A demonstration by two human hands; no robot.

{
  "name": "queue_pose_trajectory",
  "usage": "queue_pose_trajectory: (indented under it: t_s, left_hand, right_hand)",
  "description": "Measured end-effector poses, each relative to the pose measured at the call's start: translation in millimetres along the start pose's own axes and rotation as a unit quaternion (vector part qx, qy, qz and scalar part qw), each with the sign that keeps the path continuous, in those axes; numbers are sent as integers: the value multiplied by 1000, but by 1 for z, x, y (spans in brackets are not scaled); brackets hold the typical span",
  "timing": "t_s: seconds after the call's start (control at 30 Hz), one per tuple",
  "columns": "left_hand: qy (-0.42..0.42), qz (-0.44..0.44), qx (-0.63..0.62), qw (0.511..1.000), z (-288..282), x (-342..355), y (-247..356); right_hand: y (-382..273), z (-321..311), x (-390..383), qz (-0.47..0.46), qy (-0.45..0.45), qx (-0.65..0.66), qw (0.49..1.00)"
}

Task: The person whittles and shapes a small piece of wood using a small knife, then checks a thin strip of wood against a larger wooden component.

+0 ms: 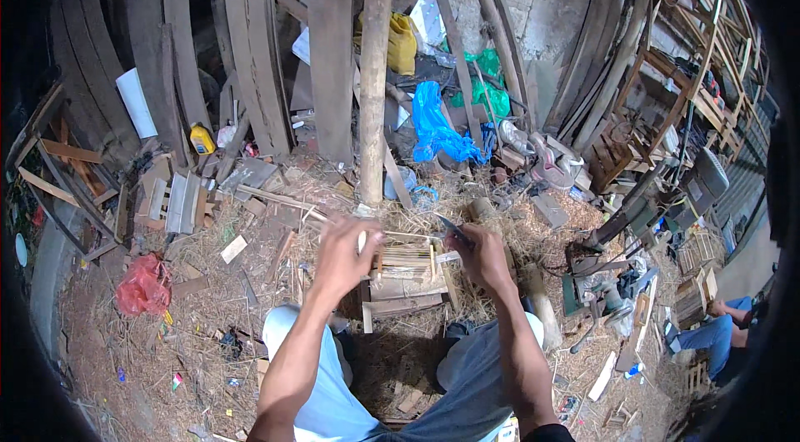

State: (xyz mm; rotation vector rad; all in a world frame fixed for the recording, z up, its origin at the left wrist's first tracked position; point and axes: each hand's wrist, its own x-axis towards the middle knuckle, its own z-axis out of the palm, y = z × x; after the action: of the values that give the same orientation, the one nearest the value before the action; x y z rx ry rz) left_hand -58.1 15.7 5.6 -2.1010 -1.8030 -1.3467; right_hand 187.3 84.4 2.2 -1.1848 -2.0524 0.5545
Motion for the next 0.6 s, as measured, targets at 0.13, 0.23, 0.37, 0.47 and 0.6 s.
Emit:
queue_pose_trajectory:
  t_s: [0.13,0.23,0.37,0.47,0.6]
  left_hand:
    - [-127,-74,-135,980,23,-15,7]
    - [-150,-180,-180,955,21,-10,26]
    - [-90,-211,-268,936,34,-18,10]
    - [-91,-206,-280,933,37,-17,16]
    - [-102,-180,-312,927,29,-20,37]
  right_hand:
    - [-1,-5,4,-47,109,-24,993]
    - [-11,-12,4,-117,263,-55,956]
    - [-14,-5,1,-11,173,67,983]
    - [-35,8,-6,149,-91,315,933]
    - [-28,10,0,172,-100,418,887]
